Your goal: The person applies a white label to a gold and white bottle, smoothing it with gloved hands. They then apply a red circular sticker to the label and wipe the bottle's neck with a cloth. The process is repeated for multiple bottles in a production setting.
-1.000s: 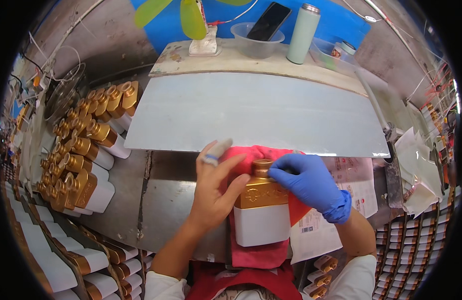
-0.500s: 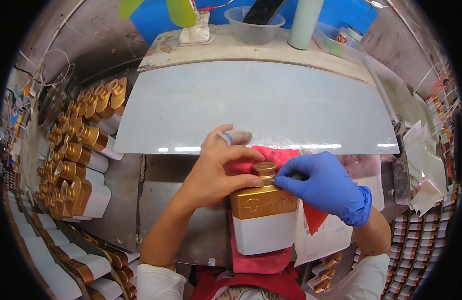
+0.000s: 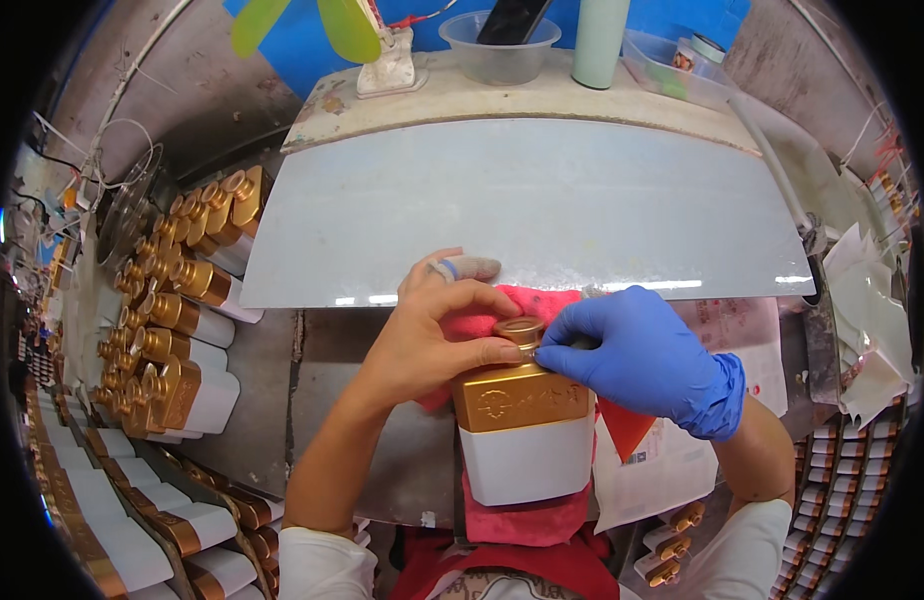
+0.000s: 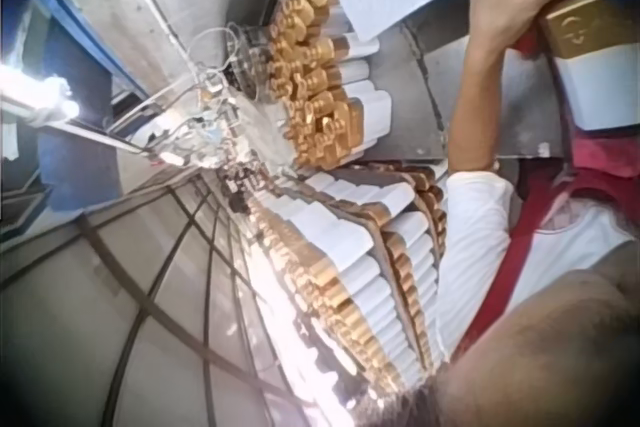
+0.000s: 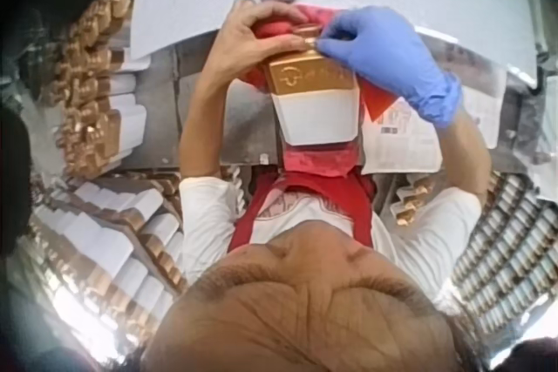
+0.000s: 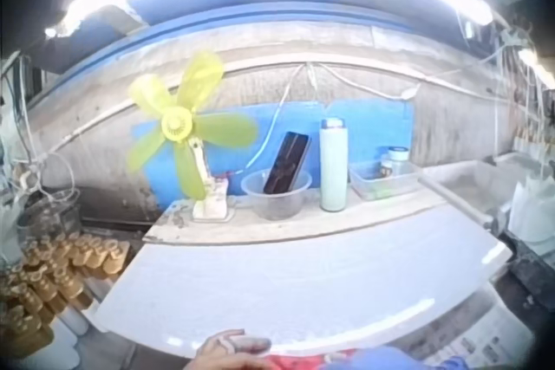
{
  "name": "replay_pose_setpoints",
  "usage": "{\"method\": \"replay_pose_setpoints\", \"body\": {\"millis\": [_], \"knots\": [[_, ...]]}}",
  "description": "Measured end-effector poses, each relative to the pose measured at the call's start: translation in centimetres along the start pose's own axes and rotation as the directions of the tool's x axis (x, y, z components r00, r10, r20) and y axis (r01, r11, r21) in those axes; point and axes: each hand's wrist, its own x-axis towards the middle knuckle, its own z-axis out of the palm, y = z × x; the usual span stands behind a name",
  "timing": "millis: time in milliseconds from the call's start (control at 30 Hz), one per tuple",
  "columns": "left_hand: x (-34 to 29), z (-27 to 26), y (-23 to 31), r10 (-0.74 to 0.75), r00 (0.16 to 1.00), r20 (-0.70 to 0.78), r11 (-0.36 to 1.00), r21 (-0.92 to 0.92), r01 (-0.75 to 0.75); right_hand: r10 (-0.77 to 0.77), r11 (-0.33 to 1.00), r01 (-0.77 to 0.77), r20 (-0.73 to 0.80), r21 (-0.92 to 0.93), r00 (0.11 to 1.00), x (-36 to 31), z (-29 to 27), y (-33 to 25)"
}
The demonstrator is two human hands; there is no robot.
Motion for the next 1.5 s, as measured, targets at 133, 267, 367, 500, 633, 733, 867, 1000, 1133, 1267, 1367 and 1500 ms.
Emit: {"method": "replay_pose_setpoints", "body": {"millis": [133, 267, 367, 500, 633, 733, 867, 1000, 1133, 1267, 1367, 1500], "knots": [[-0.1, -0.4, -0.1, -0.007, 0.999, 0.043, 1.0, 0.007, 0.007, -0.024, 1.0, 0.024, -0.005, 0.014, 1.0, -0.1, 0.0, 0.1], [-0.1, -0.7, -0.1, -0.022, 0.997, 0.073, 1.0, 0.009, 0.022, -0.028, 0.999, 0.028, 0.003, 0.018, 1.0, -0.1, 0.0, 0.2], [0.0, -0.7, -0.2, -0.007, 0.996, 0.085, 1.0, 0.013, 0.006, -0.013, 1.0, 0.012, 0.02, 0.017, 1.0, -0.1, -0.1, 0.2], [0.0, -0.9, -0.4, 0.025, 0.996, 0.087, 0.999, 0.039, -0.029, 0.001, 1.0, -0.002, 0.029, 0.027, 1.0, -0.1, -0.3, 0.1], [0.1, -1.0, -0.7, 0.033, 0.994, 0.101, 0.999, 0.032, -0.036, 0.024, 1.0, -0.025, 0.037, 0.019, 0.999, 0.0, -0.4, 0.0], [0.1, -1.0, -1.0, 0.051, 0.993, 0.102, 0.998, 0.029, -0.055, 0.015, 1.0, -0.016, 0.03, 0.024, 0.999, 0.1, -0.4, 0.2], [-0.1, -0.5, -1.1, 0.061, 0.996, 0.065, 0.998, 0.013, -0.062, -0.015, 1.0, 0.015, 0.025, 0.015, 1.0, 0.2, -0.3, 0.3], [-0.1, -0.6, -1.3, 0.069, 0.996, 0.061, 0.997, 0.028, -0.07, -0.028, 1.0, 0.028, 0.033, 0.012, 0.999, 0.2, -0.5, 0.2], [0.0, -0.7, -1.6, 0.083, 0.994, 0.076, 0.996, 0.036, -0.086, -0.013, 1.0, 0.013, 0.052, 0.0, 0.999, 0.3, -0.6, 0.1], [0.1, -1.1, -1.9, 0.088, 0.989, 0.119, 0.996, 0.02, -0.091, -0.038, 0.999, 0.037, 0.042, 0.016, 0.998, 0.4, -0.5, 0.6], [0.2, -1.3, -1.6, 0.081, 0.986, 0.142, 0.997, -0.008, -0.081, -0.034, 0.999, 0.033, 0.044, 0.043, 0.998, 0.3, -0.6, 0.7], [0.0, -0.6, -0.9, 0.115, 0.99, 0.076, 0.992, 0.044, -0.118, -0.033, 0.998, 0.03, 0.055, 0.051, 0.998, 0.3, -0.8, 1.2]]}}
